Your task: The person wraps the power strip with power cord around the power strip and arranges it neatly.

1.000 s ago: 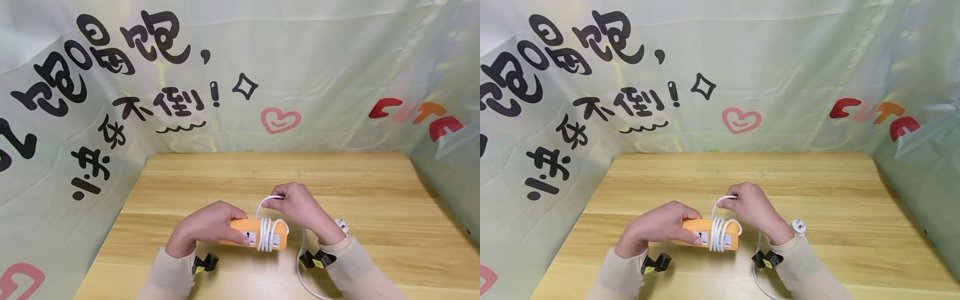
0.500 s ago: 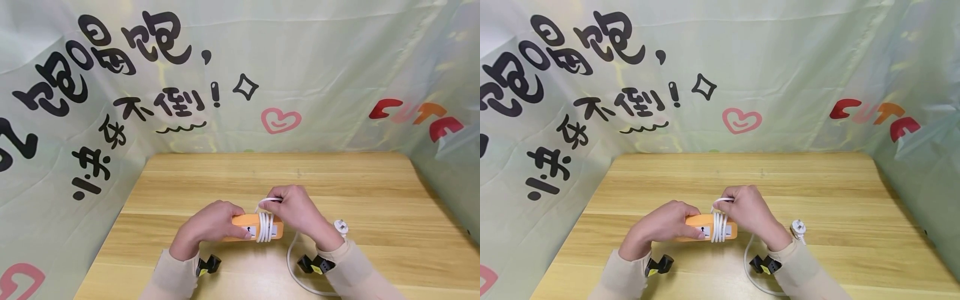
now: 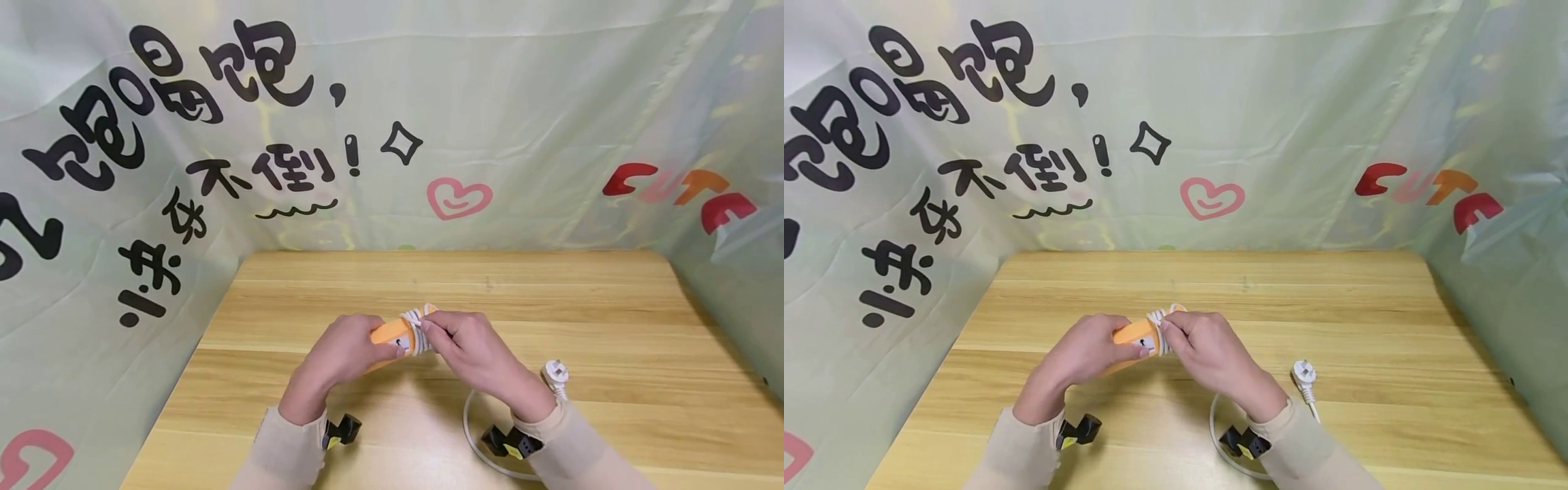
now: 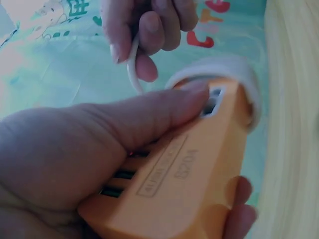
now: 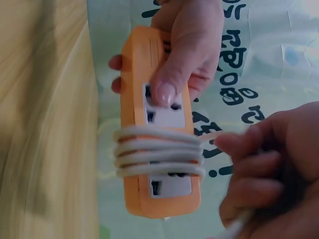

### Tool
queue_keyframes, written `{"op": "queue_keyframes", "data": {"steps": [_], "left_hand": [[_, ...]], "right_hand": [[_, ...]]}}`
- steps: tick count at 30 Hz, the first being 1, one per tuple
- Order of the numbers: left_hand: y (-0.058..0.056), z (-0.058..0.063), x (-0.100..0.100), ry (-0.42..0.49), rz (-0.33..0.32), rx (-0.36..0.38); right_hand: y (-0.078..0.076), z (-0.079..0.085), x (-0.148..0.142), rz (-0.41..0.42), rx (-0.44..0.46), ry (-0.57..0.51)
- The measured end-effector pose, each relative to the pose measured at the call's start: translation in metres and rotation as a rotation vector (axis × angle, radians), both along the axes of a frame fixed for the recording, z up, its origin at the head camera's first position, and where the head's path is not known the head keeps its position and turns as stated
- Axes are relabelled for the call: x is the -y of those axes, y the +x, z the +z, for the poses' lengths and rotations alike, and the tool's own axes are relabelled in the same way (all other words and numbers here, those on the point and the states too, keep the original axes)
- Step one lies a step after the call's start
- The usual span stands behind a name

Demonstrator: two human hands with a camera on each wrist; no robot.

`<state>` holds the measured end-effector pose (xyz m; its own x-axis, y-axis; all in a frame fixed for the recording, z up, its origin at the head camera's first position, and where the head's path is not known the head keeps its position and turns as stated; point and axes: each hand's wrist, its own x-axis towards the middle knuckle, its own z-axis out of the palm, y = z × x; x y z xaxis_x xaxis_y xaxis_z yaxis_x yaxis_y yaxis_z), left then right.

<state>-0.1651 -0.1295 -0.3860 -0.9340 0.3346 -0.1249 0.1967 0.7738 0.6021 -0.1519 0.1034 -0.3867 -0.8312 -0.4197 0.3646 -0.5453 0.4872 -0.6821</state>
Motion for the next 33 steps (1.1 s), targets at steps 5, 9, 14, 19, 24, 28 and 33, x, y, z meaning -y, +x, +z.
{"op": "queue_keyframes", "data": {"steps": [5, 9, 14, 19, 24, 28, 33], "left_hand": [[-0.001, 0.003, 0.004, 0.065, 0.101, -0.017], [-0.002, 0.007, 0.006, 0.133, 0.149, -0.034], [-0.002, 0.01, 0.006, 0.225, 0.173, -0.041], [-0.001, 0.013, 0.008, 0.354, 0.207, 0.002], [-0.001, 0.018, 0.01, 0.434, 0.236, 0.023], [-0.001, 0.019, 0.012, 0.501, 0.252, 0.045], [-0.001, 0.021, 0.014, 0.582, 0.274, 0.043]], "right_hand": [[0.004, 0.004, 0.002, 0.07, 0.003, 0.043], [0.006, 0.005, 0.003, 0.08, 0.056, 0.01], [0.008, 0.005, 0.005, 0.069, 0.16, -0.087], [0.008, 0.004, 0.006, 0.021, 0.244, -0.093], [0.004, 0.002, 0.007, -0.038, 0.218, -0.049], [0.003, 0.0, 0.007, -0.055, 0.162, -0.078], [0.004, 0.001, 0.006, 0.021, 0.165, -0.138]]}}
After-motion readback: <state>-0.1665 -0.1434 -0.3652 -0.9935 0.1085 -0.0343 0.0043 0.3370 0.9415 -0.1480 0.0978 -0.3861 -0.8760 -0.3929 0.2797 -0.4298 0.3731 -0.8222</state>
